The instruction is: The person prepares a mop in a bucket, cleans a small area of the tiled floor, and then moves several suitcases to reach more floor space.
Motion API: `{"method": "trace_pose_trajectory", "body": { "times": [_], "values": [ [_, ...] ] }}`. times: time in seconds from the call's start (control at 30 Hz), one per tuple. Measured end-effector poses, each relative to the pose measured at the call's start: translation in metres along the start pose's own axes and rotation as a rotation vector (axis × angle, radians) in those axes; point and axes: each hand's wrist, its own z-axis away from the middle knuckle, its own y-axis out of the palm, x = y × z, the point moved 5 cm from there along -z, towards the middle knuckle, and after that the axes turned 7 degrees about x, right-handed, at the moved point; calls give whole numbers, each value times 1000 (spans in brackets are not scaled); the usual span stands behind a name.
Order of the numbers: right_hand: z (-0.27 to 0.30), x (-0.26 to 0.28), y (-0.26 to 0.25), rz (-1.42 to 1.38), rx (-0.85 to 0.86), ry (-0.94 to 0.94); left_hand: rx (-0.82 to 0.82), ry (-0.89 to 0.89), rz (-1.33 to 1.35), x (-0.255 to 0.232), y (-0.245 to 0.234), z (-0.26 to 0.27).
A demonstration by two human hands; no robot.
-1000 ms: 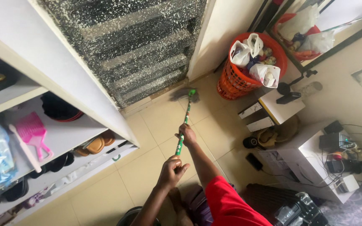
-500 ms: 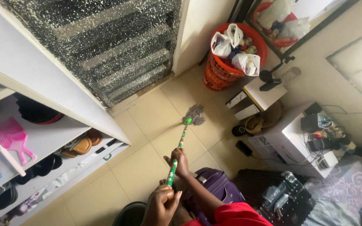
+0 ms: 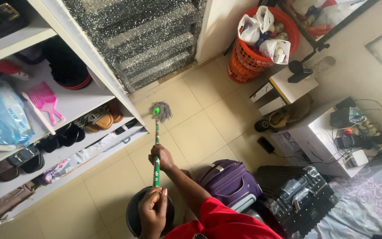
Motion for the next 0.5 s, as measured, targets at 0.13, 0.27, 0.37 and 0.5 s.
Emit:
{"method": "trace_pose_trajectory", "body": {
  "times": [0.13, 0.27, 0.37, 0.5],
  "values": [
    [0, -32, -24, 204, -88, -37, -152, -573, 388, 54, 1, 14],
    [10, -101, -75, 363, -156, 43, 23, -578, 385, 92, 38, -14],
    [2, -163, -130, 504, -111, 94, 123, -555, 403, 124, 95, -47],
    [-19, -234, -201, 522, -55, 235, 109, -590, 676, 158, 172, -101]
  ]
}}
